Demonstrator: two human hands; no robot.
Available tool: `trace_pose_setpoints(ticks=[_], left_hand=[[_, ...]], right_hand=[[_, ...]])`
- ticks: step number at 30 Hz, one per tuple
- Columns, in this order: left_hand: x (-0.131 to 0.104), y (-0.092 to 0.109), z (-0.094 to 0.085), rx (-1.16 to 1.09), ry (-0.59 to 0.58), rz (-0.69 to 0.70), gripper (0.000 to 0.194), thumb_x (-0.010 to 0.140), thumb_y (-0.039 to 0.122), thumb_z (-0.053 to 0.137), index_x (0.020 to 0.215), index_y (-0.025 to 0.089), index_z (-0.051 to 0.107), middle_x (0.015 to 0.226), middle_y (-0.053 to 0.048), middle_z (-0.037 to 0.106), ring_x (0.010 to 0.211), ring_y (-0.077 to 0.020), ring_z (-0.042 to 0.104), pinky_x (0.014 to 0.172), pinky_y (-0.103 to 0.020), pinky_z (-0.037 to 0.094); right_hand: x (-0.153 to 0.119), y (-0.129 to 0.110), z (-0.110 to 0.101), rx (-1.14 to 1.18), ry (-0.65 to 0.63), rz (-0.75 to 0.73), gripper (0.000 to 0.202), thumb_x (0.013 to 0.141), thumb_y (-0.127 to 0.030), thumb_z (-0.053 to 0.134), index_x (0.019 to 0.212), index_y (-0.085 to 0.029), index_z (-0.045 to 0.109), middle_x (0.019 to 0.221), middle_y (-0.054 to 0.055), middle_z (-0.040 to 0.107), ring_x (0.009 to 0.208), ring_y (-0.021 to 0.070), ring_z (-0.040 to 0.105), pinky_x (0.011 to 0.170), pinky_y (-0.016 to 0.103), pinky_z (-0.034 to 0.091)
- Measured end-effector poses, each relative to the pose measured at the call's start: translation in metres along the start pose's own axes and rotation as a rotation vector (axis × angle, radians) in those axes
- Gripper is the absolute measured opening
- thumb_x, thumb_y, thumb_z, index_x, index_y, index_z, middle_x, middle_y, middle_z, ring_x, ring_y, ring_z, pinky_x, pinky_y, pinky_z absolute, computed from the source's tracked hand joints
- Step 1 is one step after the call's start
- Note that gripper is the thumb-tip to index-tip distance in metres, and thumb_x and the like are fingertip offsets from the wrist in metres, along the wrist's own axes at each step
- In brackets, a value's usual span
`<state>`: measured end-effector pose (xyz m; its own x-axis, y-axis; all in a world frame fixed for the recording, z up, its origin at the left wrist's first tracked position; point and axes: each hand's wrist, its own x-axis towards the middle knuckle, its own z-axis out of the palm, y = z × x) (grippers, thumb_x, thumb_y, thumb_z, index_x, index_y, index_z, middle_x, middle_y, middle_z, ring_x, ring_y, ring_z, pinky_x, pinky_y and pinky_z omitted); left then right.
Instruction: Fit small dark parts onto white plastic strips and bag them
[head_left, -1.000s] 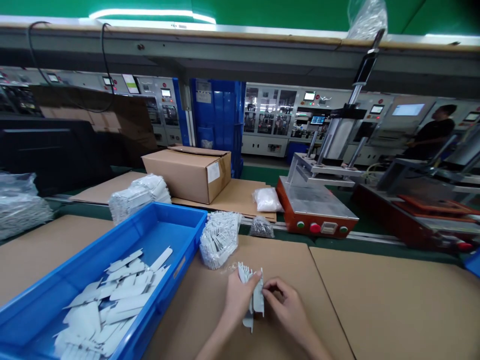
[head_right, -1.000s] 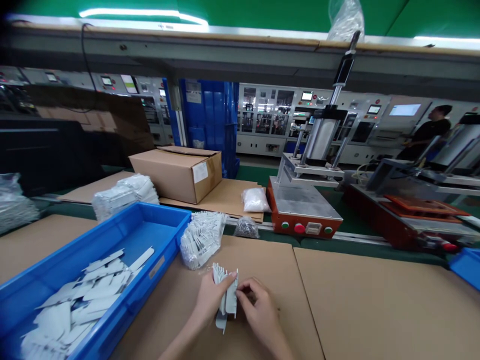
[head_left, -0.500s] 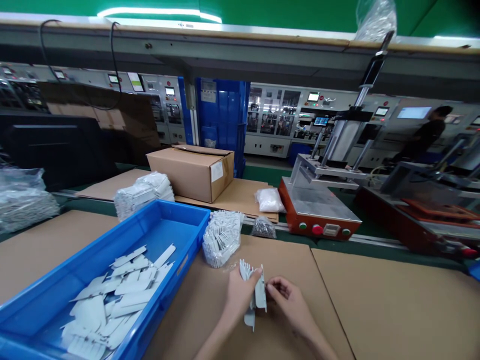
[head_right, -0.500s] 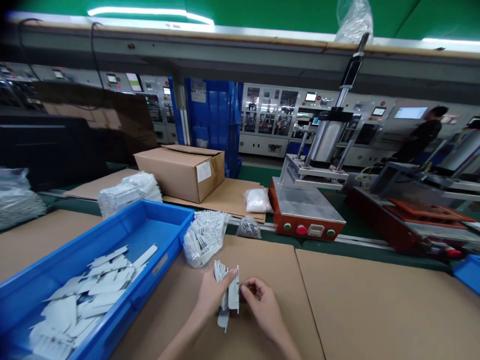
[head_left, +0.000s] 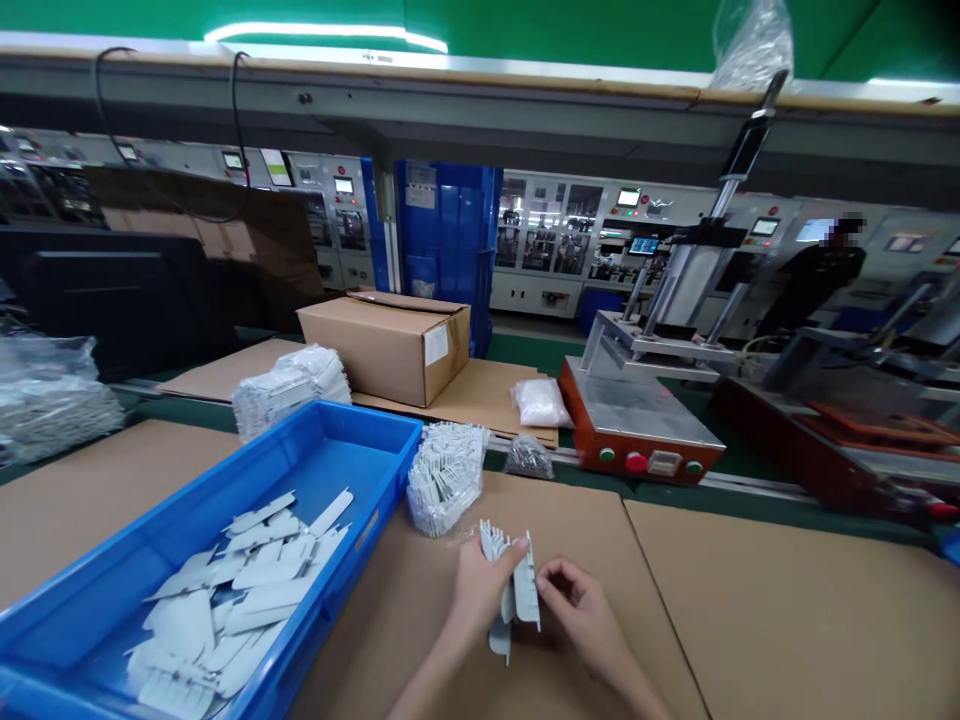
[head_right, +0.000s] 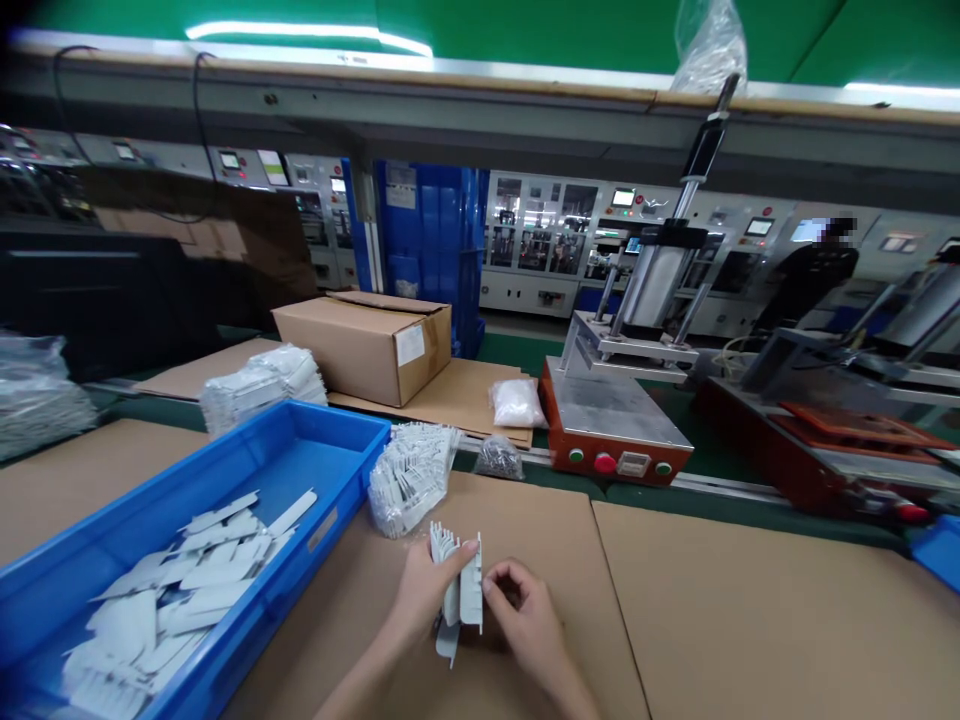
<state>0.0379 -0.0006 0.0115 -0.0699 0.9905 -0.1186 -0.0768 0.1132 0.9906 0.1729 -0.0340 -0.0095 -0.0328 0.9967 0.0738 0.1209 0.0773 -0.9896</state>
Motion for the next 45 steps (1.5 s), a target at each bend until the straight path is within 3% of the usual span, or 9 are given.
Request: trace_pose_setpoints(ticks=[6,14,18,21,24,27,33,40,45], left_hand=[[0.001,-0.009,0.002,-0.001,-0.015,-0.001,0.029,0.054,0.037,0.067,0.059,0.014,0.048,0.052,0.002,0.05,0.049,-0.011,0.047,0.049,-0.021,0.039],[0.001,-0.013,0.005,0.13,0.015,0.036,0.029,0.057,0.039,0.064,0.06,0.015,0.049,0.052,0.003,0.05,0.05,-0.0125,0.048,0.049,-0.021,0.038],[0.009,-0.009,-0.006,0.26,0.018,0.087,0.025,0.06,0.038,0.061,0.065,0.015,0.052,0.057,0.0,0.056,0.055,-0.0148,0.052,0.051,-0.022,0.038],[0.014,-0.004,-0.017,0.39,-0.08,0.148,0.022,0.059,0.03,0.062,0.074,0.015,0.058,0.069,-0.003,0.062,0.066,-0.0179,0.056,0.059,-0.024,0.039],[0.015,0.0,-0.023,0.494,-0.126,0.167,0.019,0.06,0.027,0.059,0.075,0.016,0.058,0.069,-0.002,0.062,0.065,-0.0172,0.056,0.059,-0.024,0.038],[0.015,0.0,-0.022,0.571,-0.033,0.202,0.018,0.062,0.03,0.057,0.072,0.015,0.055,0.062,0.0,0.057,0.059,-0.015,0.052,0.056,-0.023,0.036],[0.013,-0.004,-0.015,0.505,0.002,0.226,0.018,0.064,0.034,0.055,0.062,0.017,0.049,0.056,0.003,0.052,0.056,-0.0129,0.049,0.054,-0.022,0.035],[0.007,-0.008,-0.004,0.15,-0.158,-0.068,0.023,0.06,0.034,0.061,0.062,0.018,0.045,0.039,0.008,0.042,0.032,-0.0067,0.036,0.035,-0.018,0.029],[-0.006,-0.004,0.002,-0.107,-0.397,-0.269,0.026,0.06,0.034,0.062,0.065,0.016,0.044,0.059,-0.001,0.06,0.033,-0.0039,0.039,0.031,-0.015,0.026]], right_hand=[[0.0,0.001,-0.004,0.319,-0.143,0.206,0.02,0.066,-0.034,0.062,0.062,-0.015,0.054,0.056,-0.003,0.052,0.053,0.0099,0.047,0.053,0.021,0.039],[0.0,-0.002,-0.004,0.253,-0.154,0.352,0.017,0.063,-0.031,0.059,0.06,-0.015,0.051,0.048,-0.004,0.05,0.043,0.0077,0.044,0.039,0.017,0.033],[0.006,0.006,-0.015,0.036,-0.015,0.266,0.017,0.067,-0.033,0.053,0.061,-0.017,0.051,0.047,-0.005,0.047,0.04,0.0081,0.042,0.038,0.018,0.032],[0.009,0.01,-0.028,-0.206,0.084,0.13,0.013,0.068,-0.029,0.051,0.064,-0.017,0.054,0.054,-0.003,0.052,0.048,0.0106,0.047,0.047,0.021,0.037],[0.007,0.008,-0.037,-0.386,-0.027,0.055,0.009,0.066,-0.023,0.053,0.069,-0.017,0.06,0.067,0.001,0.058,0.06,0.0143,0.052,0.057,0.023,0.04],[0.004,0.005,-0.038,-0.479,-0.113,0.014,0.013,0.066,-0.021,0.053,0.074,-0.019,0.063,0.078,0.003,0.061,0.073,0.0168,0.054,0.067,0.025,0.041],[0.001,0.002,-0.023,-0.634,-0.079,-0.076,0.009,0.067,-0.027,0.056,0.068,-0.021,0.063,0.076,0.003,0.06,0.08,0.0189,0.052,0.074,0.027,0.037],[0.008,0.001,-0.028,-0.179,0.104,0.047,0.022,0.069,-0.039,0.055,0.063,-0.018,0.056,0.061,0.0,0.056,0.061,0.0166,0.05,0.059,0.025,0.038],[0.007,-0.003,-0.026,0.157,0.145,0.08,0.022,0.065,-0.036,0.063,0.068,-0.016,0.055,0.064,0.0,0.056,0.065,0.0149,0.051,0.062,0.024,0.039]])
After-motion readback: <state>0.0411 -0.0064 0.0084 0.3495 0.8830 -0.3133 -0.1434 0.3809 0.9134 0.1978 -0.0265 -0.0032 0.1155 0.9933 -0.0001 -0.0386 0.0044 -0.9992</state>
